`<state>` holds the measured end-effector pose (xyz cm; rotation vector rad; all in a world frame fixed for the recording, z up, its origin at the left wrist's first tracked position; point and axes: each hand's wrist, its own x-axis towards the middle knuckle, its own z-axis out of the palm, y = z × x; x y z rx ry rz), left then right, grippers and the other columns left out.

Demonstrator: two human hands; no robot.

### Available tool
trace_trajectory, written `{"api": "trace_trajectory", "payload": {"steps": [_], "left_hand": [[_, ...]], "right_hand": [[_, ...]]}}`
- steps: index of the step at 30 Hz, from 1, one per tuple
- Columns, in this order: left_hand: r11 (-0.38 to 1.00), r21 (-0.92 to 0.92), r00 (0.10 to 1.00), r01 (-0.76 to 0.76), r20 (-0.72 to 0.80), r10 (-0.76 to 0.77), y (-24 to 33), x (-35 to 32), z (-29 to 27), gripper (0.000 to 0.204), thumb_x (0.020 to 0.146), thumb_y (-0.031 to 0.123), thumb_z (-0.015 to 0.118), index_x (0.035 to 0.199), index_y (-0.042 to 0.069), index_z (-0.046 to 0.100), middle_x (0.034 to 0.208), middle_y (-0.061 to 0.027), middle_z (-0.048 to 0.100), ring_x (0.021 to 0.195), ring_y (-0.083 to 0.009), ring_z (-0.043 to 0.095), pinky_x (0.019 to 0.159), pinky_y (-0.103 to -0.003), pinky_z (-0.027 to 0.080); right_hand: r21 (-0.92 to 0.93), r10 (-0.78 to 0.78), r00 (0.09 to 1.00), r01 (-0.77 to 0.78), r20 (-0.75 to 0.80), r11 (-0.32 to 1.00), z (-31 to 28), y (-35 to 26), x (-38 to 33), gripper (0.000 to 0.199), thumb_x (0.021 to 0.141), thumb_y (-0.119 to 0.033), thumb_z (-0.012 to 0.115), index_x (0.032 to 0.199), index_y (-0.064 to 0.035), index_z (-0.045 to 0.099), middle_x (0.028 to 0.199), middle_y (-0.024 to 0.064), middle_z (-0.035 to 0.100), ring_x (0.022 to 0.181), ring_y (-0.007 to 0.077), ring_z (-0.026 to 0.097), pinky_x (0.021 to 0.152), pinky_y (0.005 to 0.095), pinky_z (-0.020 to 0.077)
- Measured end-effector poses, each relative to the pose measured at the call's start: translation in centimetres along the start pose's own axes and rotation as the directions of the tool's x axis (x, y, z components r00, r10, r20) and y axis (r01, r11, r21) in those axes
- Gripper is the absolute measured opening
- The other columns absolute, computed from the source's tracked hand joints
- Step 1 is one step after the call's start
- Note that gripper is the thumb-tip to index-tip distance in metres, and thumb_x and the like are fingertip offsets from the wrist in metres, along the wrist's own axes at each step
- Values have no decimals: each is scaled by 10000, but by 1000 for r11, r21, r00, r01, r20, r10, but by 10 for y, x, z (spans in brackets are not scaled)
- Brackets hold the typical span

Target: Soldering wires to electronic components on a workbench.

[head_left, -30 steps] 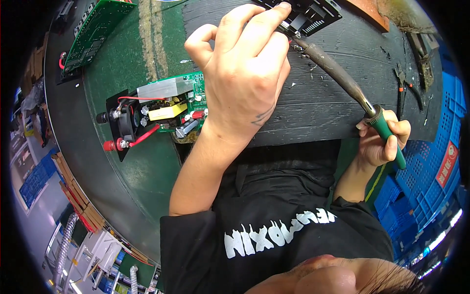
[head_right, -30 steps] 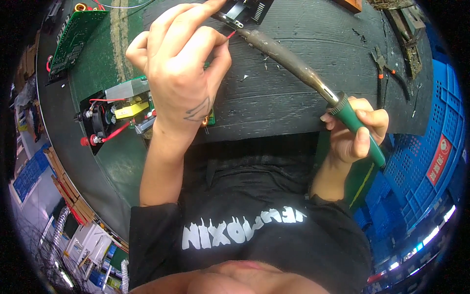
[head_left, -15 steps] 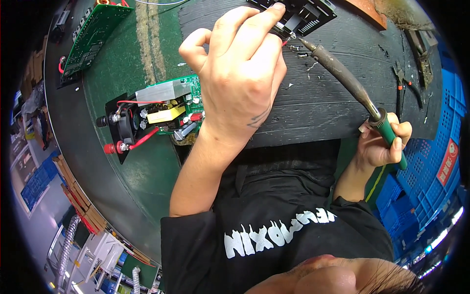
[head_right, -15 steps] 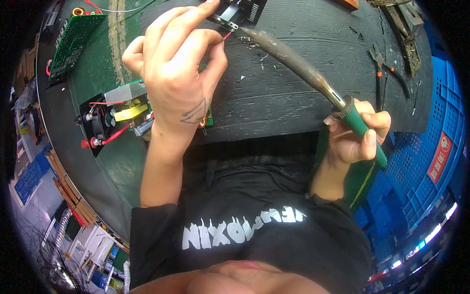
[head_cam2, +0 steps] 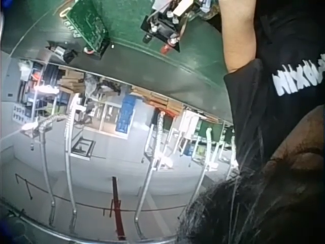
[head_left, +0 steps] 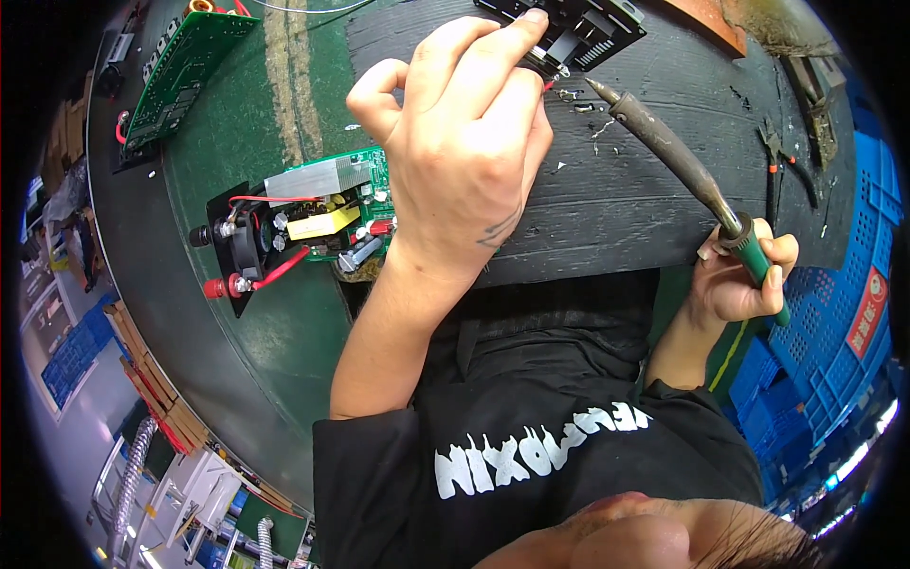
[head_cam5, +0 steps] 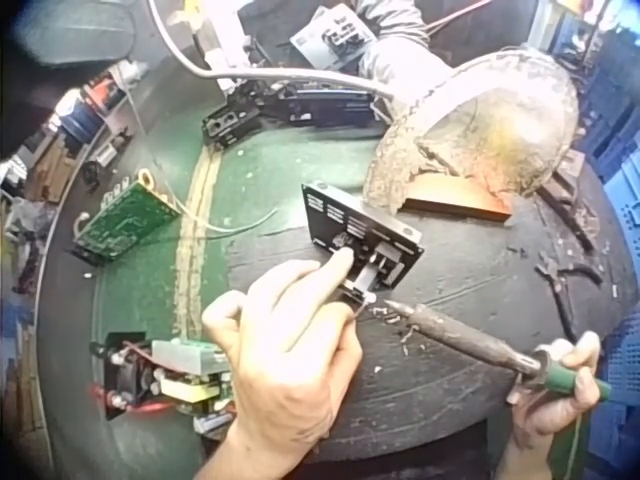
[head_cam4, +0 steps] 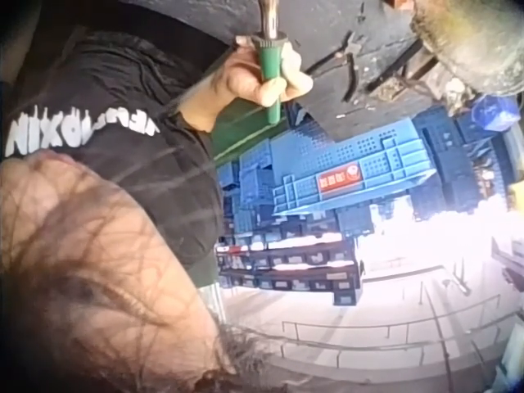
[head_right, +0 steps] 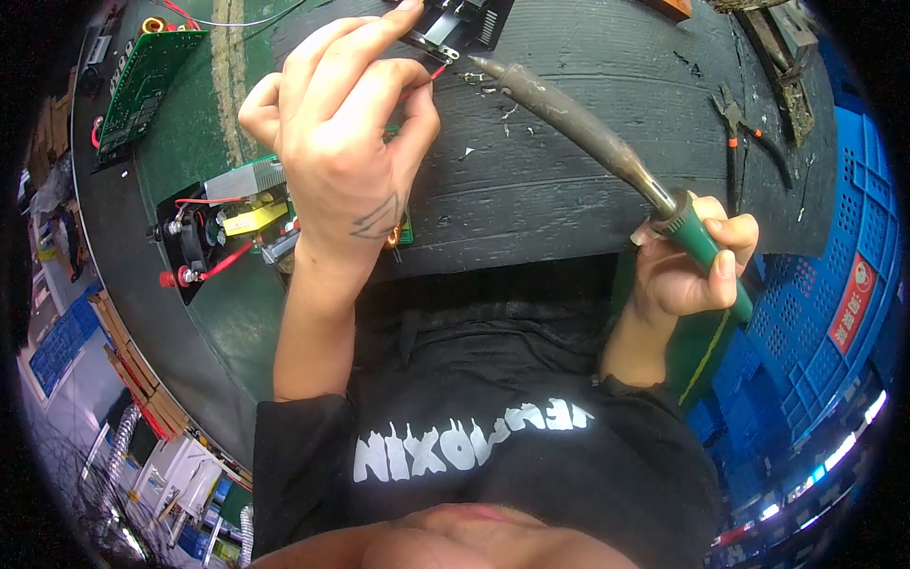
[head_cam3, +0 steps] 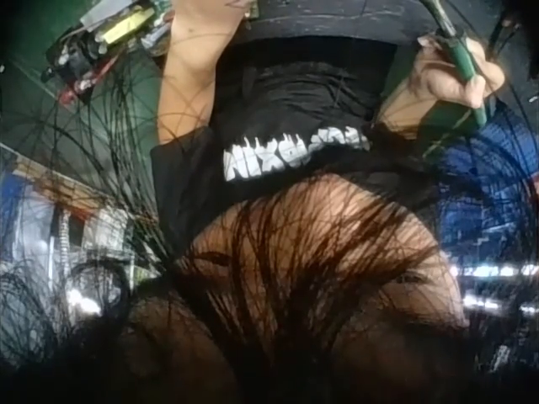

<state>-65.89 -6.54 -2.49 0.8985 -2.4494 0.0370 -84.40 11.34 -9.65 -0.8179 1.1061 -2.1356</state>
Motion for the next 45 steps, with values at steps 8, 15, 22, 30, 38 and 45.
{"api": "trace_trajectory", "payload": {"steps": [8, 15, 22, 30, 38, 45], "left_hand": [[1000, -1, 1000, -1, -6, 1, -2, 0, -1, 187, 622, 66, 704, 786, 35, 620, 1008, -51, 661, 908, -177, 592, 817, -350, 328], [993, -118, 987, -23, -163, 3, -15, -15, 13, 86, 700, 110, 668, 782, 94, 644, 1094, 16, 636, 1012, -160, 545, 874, -369, 276], [826, -198, 838, 528, -36, -545, -42, -15, -43, 128, 756, 42, 650, 884, 38, 659, 892, -88, 653, 822, -266, 614, 749, -343, 479], [823, -311, 879, 475, 215, -426, -36, -19, -13, 227, 799, 126, 677, 992, 9, 670, 840, -73, 677, 621, -94, 566, 574, -231, 450], [965, -200, 985, 171, 64, -161, -20, -22, -15, 298, 670, 113, 753, 909, 35, 595, 895, -97, 617, 826, -270, 573, 738, -354, 457], [956, -217, 977, 199, 117, -177, -15, -32, 5, 251, 694, 91, 711, 931, 51, 639, 873, -69, 629, 802, -246, 573, 732, -344, 422]], "right_hand": [[-29, 13, 998, -15, -61, 999, 0, 2, 0, 260, 830, -323, 485, 896, -71, 497, 691, 114, 487, 559, 224, 537, 435, 301, 465], [25, -7, 993, 10, -122, 1000, -5, -1, 1, 279, 819, -337, 490, 870, -63, 513, 744, 195, 556, 535, 221, 505, 435, 289, 429], [44, 16, 993, -11, -119, 999, -5, 2, 0, 268, 824, -339, 484, 873, -76, 493, 692, 160, 517, 529, 203, 493, 431, 285, 432], [51, 12, 991, -5, -135, 999, -1, 0, 2, 240, 835, -324, 477, 861, -85, 467, 668, 113, 472, 530, 199, 499, 414, 274, 438], [62, -39, 994, 45, -101, 997, 2, 1, 4, 255, 841, -308, 470, 897, -61, 497, 677, 128, 499, 534, 193, 504, 415, 277, 440], [70, -48, 996, 54, -80, 996, 0, 1, 4, 273, 840, -316, 462, 913, -55, 497, 680, 143, 514, 528, 188, 501, 408, 275, 438]]}}
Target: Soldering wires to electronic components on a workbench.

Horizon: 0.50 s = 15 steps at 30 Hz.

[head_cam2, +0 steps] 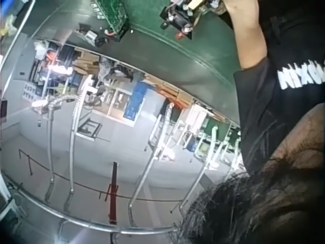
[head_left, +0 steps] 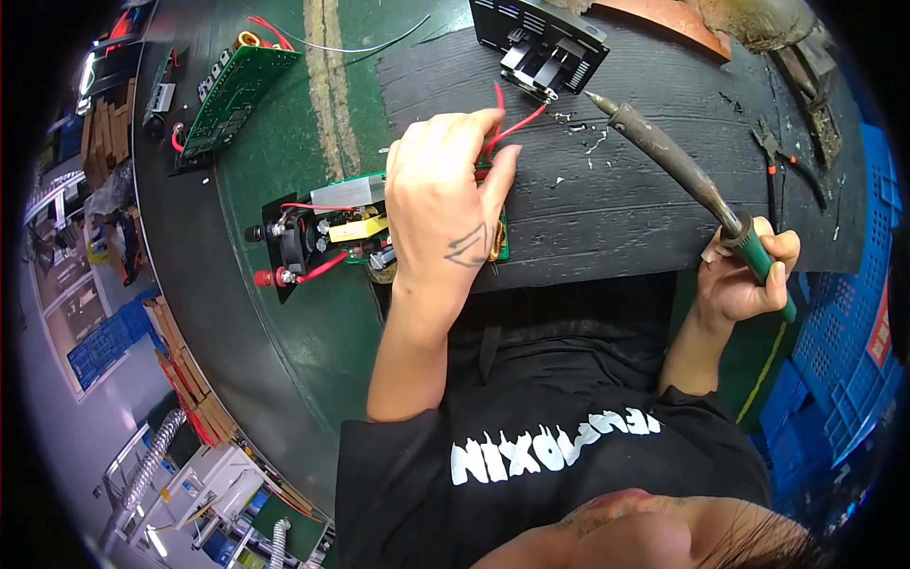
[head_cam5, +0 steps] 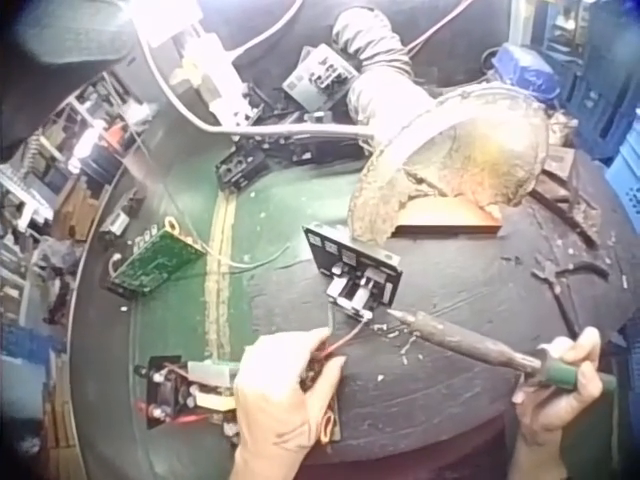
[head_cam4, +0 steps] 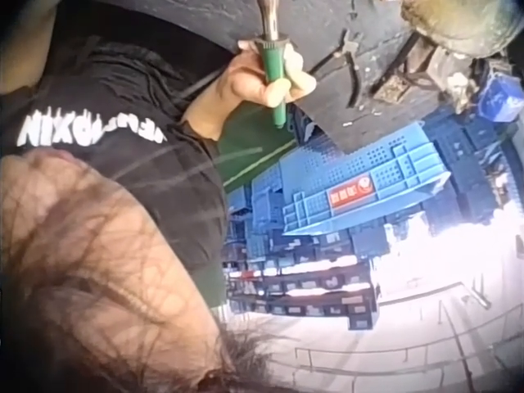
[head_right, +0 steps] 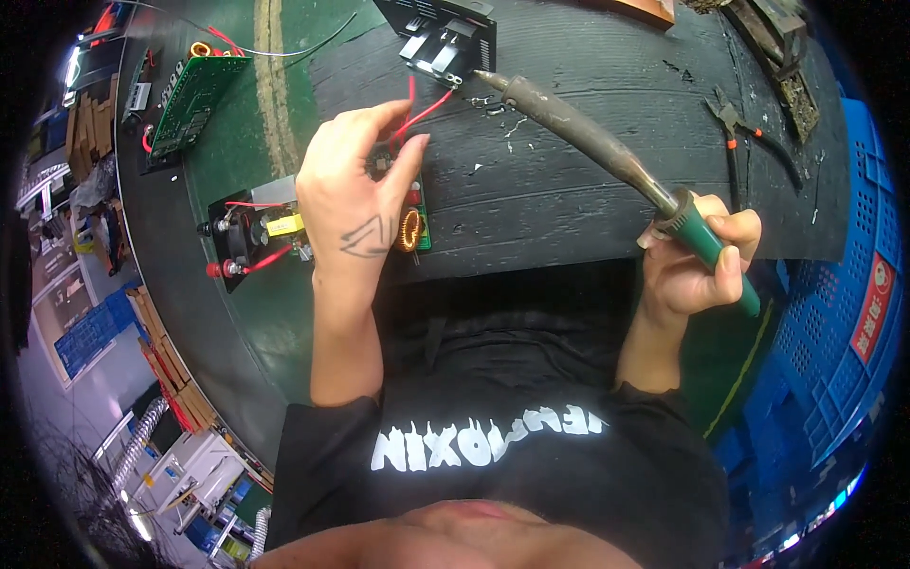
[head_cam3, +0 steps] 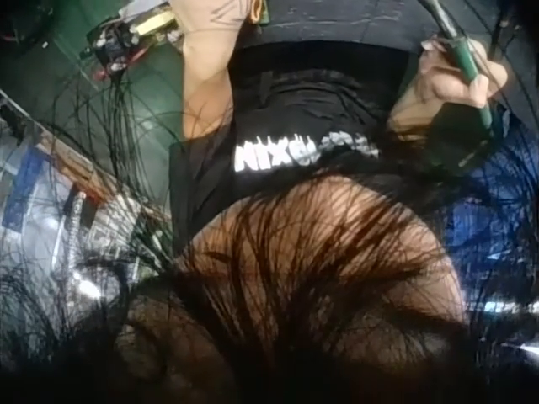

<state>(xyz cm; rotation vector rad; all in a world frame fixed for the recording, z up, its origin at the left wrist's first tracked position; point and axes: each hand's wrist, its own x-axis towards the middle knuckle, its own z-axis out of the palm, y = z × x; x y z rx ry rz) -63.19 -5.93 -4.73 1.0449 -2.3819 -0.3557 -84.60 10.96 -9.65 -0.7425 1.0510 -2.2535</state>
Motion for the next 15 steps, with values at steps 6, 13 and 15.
{"api": "trace_trajectory", "payload": {"steps": [6, 13, 15], "left_hand": [[969, -190, 987, 157, 64, -147, 3, 3, 4, 98, 720, 84, 652, 814, 58, 650, 839, -61, 625, 773, -244, 566, 718, -340, 399], [967, -165, 974, 195, 148, -172, 4, 5, 5, 256, 715, 90, 648, 964, 57, 598, 748, -42, 561, 761, -225, 531, 739, -346, 364], [980, -143, 986, 136, 115, -120, 3, 4, 5, 323, 711, 75, 654, 1022, 57, 571, 745, -37, 554, 756, -219, 529, 741, -343, 363]], "right_hand": [[-8, -9, 1000, 9, -14, 1000, 1, -1, 0, 278, 840, -322, 462, 910, -55, 493, 700, 163, 534, 513, 186, 495, 405, 268, 438], [-9, 1, 1000, -1, -8, 1000, 0, 0, 0, 284, 842, -331, 465, 911, -57, 491, 698, 167, 533, 511, 187, 496, 404, 268, 437], [-15, -2, 1000, 2, 6, 1000, -2, 0, 1, 288, 846, -334, 462, 917, -57, 491, 701, 168, 534, 510, 186, 494, 403, 268, 436]]}}
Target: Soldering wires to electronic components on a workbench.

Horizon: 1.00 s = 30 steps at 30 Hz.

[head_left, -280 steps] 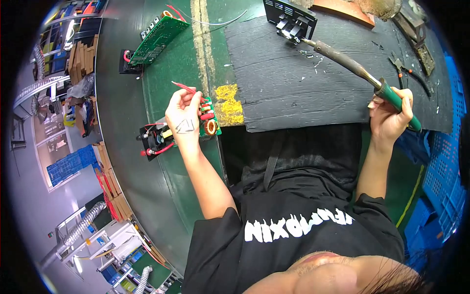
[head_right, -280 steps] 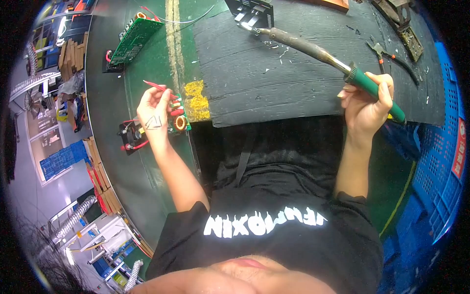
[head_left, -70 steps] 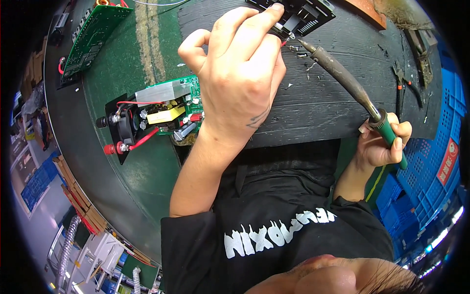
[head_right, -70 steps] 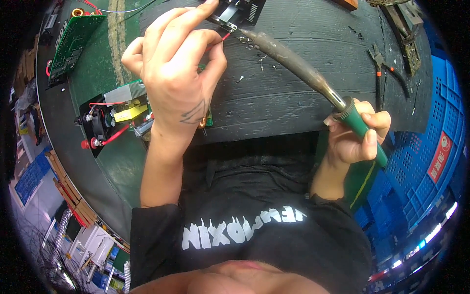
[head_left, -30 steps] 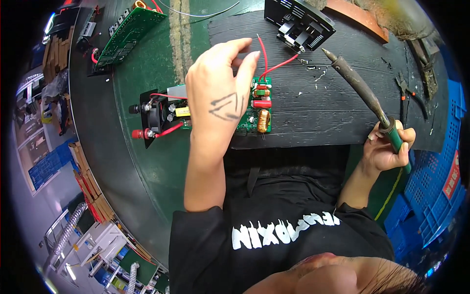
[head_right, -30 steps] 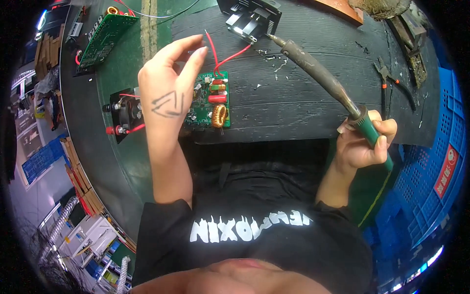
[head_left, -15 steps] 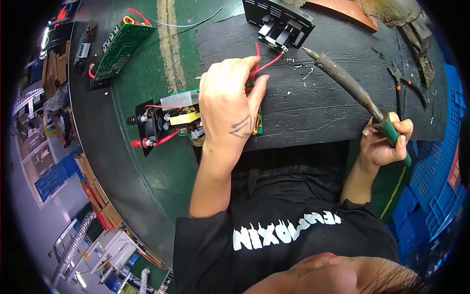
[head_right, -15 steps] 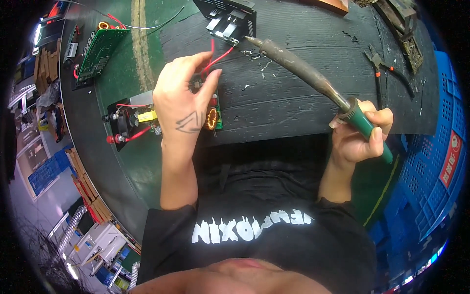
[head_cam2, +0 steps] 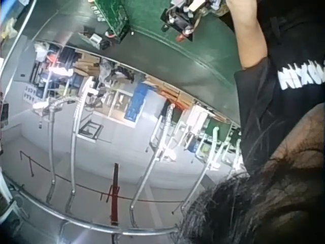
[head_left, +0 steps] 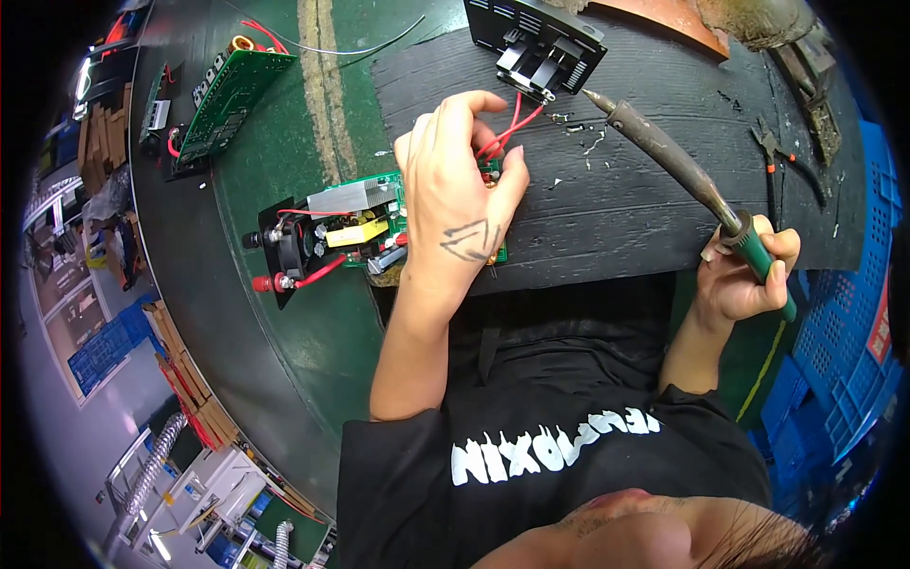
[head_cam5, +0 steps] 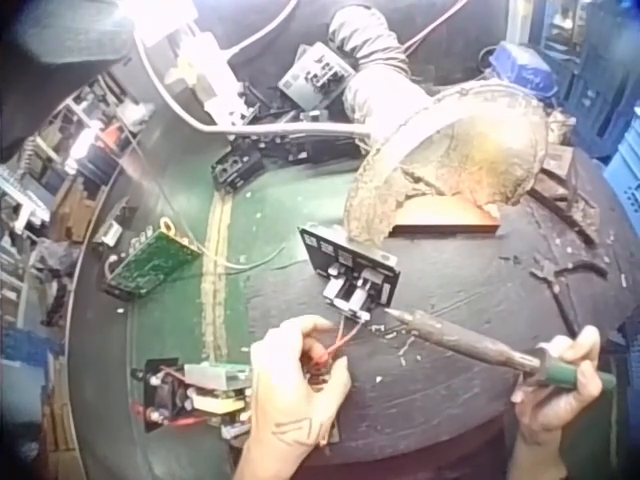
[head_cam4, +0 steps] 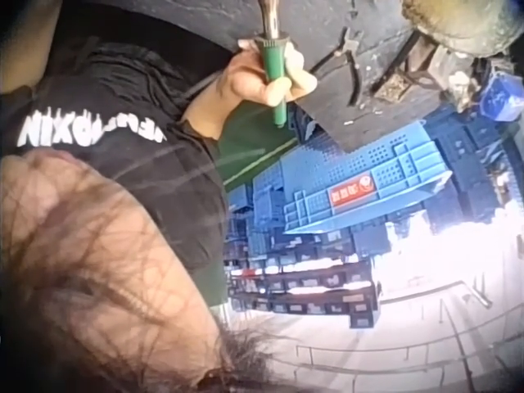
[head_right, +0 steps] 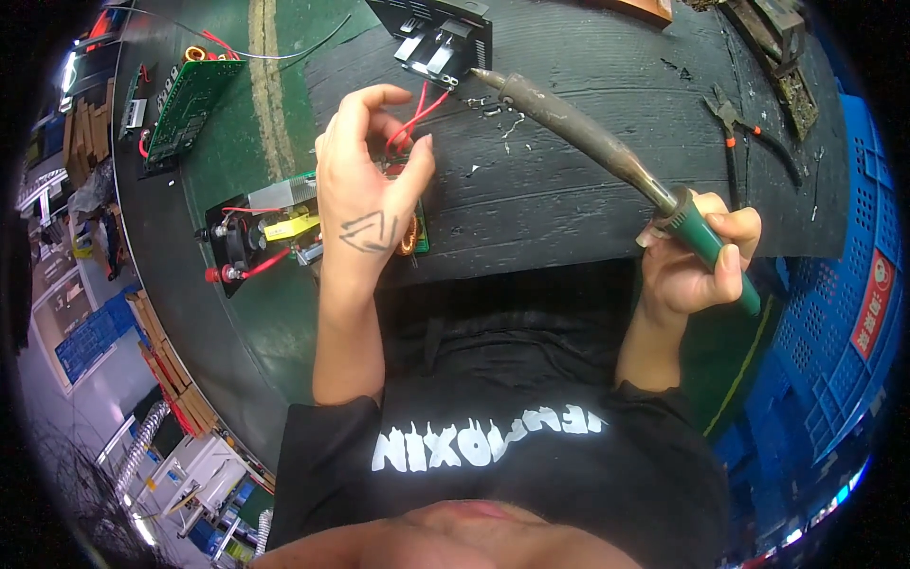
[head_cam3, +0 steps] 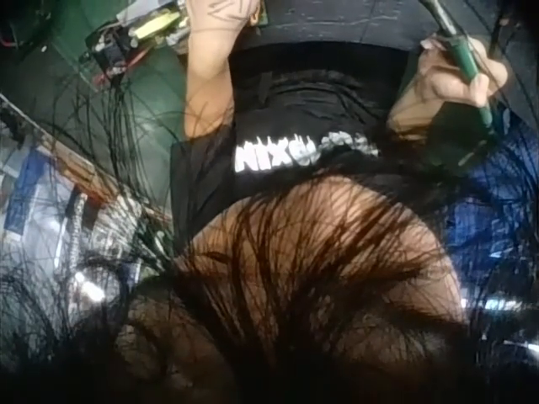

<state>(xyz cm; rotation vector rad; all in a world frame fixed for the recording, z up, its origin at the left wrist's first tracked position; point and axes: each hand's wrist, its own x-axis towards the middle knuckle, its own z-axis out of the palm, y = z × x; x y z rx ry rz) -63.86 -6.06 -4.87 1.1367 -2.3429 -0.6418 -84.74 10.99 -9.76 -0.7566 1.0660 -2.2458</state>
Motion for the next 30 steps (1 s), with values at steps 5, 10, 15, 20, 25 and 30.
{"api": "trace_trajectory", "payload": {"steps": [5, 10, 15, 20, 25, 30], "left_hand": [[998, -39, 998, -44, -51, 42, 2, 0, 1, 458, 688, 51, 702, 1113, 60, 532, 738, -28, 547, 736, -205, 525, 746, -334, 362], [991, 31, 992, -128, 14, 127, 0, 0, -4, 532, 641, 95, 789, 1117, 86, 554, 709, -10, 580, 745, -195, 497, 713, -317, 423], [997, -43, 995, -65, 73, 68, -4, 3, -2, 514, 647, 94, 786, 1107, 86, 558, 666, -12, 552, 718, -199, 489, 707, -314, 417], [984, 17, 977, -179, 125, 175, -6, 8, -7, 486, 670, 81, 767, 1107, 78, 556, 646, -12, 530, 688, -193, 482, 684, -316, 415], [976, 57, 977, -211, 28, 209, -7, 5, -3, 465, 686, 21, 722, 1113, 61, 543, 682, -30, 546, 670, -188, 507, 656, -306, 432], [938, 47, 927, -344, -140, 347, -18, 4, 4, 416, 658, -39, 706, 1042, 37, 564, 746, -63, 581, 680, -216, 554, 631, -317, 459]], "right_hand": [[-6, 2, 1000, -2, -10, 1000, -1, 0, -1, 294, 851, -337, 461, 926, -53, 490, 699, 166, 531, 514, 185, 492, 406, 268, 434], [-1, -3, 1000, 3, -19, 1000, 2, 0, 0, 295, 854, -337, 461, 930, -54, 490, 700, 163, 529, 525, 185, 491, 411, 268, 433], [-6, -7, 1000, 7, -25, 1000, 3, 1, 0, 293, 854, -337, 462, 925, -54, 488, 696, 161, 525, 516, 184, 484, 405, 266, 423], [-22, -12, 1000, 12, -24, 1000, 3, 0, 0, 293, 853, -337, 462, 922, -53, 487, 684, 159, 523, 503, 182, 478, 401, 263, 419], [-23, -14, 1000, 14, -27, 1000, 2, 1, 0, 295, 852, -336, 462, 923, -51, 490, 677, 162, 526, 485, 182, 472, 402, 260, 419], [-17, -15, 999, 14, -36, 1000, 3, 1, 1, 293, 853, -327, 456, 933, -47, 495, 686, 176, 539, 468, 183, 469, 404, 263, 423]]}}
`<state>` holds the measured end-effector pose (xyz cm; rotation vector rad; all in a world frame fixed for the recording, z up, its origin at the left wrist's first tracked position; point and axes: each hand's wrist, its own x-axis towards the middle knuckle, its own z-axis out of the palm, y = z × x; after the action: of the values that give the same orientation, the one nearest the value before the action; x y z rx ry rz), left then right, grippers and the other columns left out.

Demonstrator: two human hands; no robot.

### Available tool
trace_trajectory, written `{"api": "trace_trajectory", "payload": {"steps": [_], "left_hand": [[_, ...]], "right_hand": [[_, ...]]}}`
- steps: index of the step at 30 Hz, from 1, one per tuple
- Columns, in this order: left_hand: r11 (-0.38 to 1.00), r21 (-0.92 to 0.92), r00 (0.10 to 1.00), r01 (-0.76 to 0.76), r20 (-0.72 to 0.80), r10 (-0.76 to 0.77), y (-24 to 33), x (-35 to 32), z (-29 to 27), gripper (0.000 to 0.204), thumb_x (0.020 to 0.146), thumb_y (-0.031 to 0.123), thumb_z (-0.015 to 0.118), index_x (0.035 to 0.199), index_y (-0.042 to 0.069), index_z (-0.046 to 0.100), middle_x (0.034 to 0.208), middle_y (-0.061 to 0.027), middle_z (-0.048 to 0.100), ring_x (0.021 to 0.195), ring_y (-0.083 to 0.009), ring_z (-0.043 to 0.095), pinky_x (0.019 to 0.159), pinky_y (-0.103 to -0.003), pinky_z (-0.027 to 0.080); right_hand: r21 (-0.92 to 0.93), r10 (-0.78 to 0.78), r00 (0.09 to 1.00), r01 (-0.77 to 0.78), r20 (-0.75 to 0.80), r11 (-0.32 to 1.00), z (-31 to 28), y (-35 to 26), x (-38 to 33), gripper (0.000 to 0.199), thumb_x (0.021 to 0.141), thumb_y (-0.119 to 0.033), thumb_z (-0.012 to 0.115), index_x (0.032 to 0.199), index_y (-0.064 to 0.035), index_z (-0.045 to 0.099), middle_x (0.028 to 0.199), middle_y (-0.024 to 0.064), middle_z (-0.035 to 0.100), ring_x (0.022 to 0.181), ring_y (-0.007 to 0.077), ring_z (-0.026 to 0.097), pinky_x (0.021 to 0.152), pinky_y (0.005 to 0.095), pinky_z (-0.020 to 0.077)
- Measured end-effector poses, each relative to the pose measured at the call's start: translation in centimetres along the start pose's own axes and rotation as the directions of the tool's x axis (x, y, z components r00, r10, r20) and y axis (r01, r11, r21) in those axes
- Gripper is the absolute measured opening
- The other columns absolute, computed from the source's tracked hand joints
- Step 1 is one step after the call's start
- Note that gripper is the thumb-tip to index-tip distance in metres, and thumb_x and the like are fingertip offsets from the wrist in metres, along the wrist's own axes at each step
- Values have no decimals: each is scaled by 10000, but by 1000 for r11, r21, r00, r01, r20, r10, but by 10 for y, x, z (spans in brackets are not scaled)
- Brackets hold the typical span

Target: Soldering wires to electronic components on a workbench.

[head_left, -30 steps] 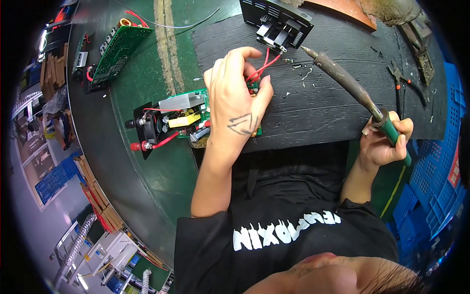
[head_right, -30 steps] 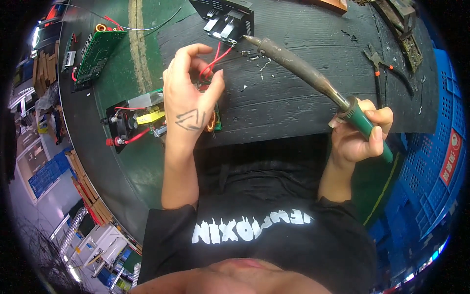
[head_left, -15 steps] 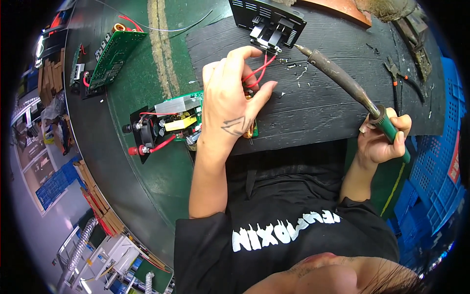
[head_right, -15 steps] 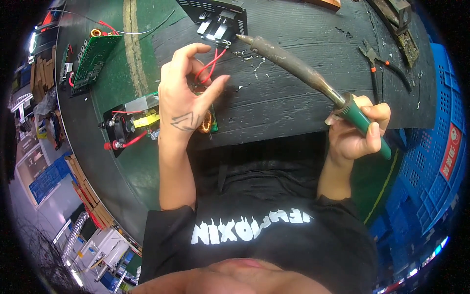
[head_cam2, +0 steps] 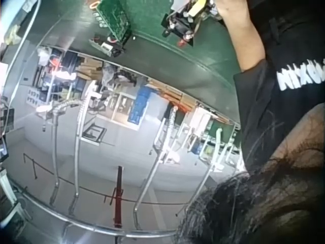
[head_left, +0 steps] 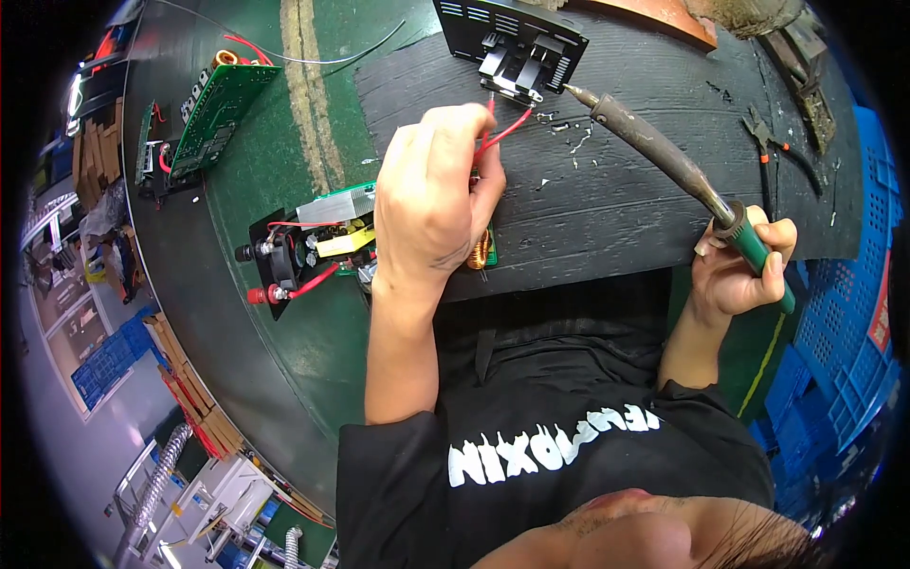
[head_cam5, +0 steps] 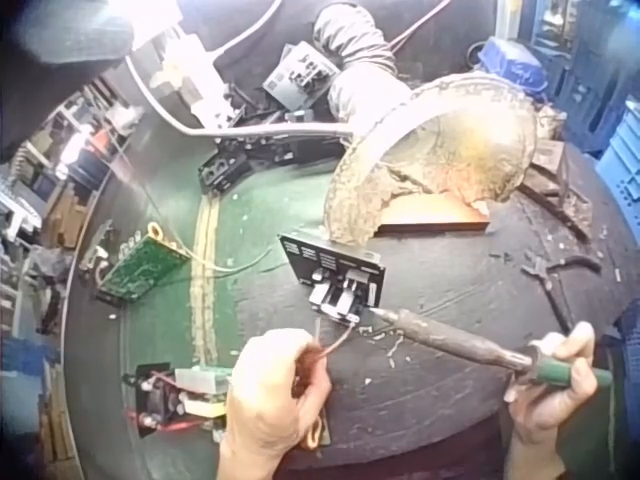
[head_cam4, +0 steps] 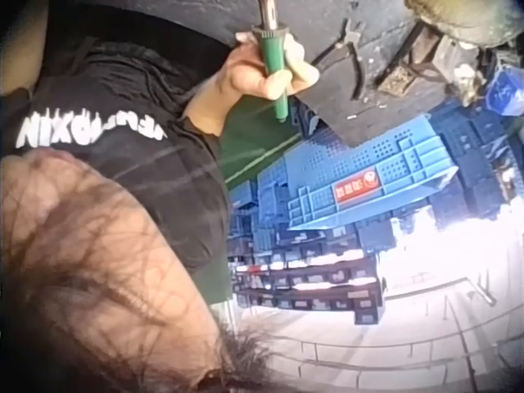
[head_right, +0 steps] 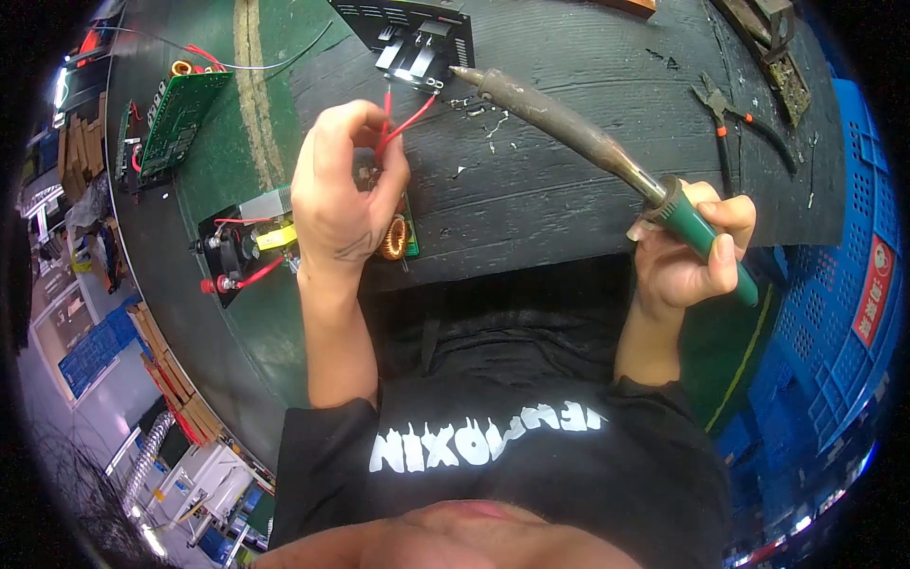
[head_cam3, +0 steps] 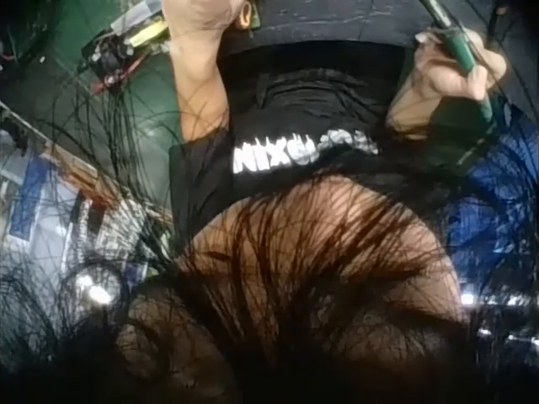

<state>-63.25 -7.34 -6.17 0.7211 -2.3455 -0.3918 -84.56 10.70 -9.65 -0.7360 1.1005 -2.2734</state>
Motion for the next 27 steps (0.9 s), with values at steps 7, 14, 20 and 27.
{"api": "trace_trajectory", "payload": {"steps": [7, 14, 20, 27], "left_hand": [[937, -261, 963, 233, -75, -261, 21, -3, -13, 366, 650, -53, 734, 990, 17, 621, 789, -85, 634, 725, -207, 596, 659, -286, 477], [839, -366, 905, 403, 22, -425, 24, -7, -22, 181, 655, -11, 751, 817, 36, 687, 818, -67, 648, 745, -194, 585, 704, -281, 464], [998, -62, 999, -32, -27, 31, 20, 14, -10, 132, 672, 19, 731, 791, 38, 678, 1072, -114, 630, 989, -245, 544, 793, -316, 454], [999, 10, 999, 32, -15, -31, 22, 23, 4, 102, 640, 3, 671, 723, 51, 635, 1076, -81, 634, 973, -247, 543, 843, -327, 433]], "right_hand": [[23, -1, 1000, 1, 16, 1000, -1, 1, 1, 290, 853, -318, 457, 938, -45, 498, 690, 181, 542, 461, 184, 467, 405, 265, 419], [29, 4, 1000, -4, 12, 1000, 0, 0, 1, 291, 852, -322, 465, 934, -44, 499, 692, 180, 538, 457, 185, 463, 405, 266, 419], [22, 14, 1000, -14, 5, 1000, -1, -1, 0, 283, 856, -320, 465, 933, -50, 497, 697, 177, 536, 460, 188, 463, 401, 268, 422], [28, 6, 1000, -7, 24, 1000, -1, 0, 1, 281, 851, -313, 467, 938, -48, 499, 691, 172, 531, 467, 190, 471, 405, 270, 427]]}}
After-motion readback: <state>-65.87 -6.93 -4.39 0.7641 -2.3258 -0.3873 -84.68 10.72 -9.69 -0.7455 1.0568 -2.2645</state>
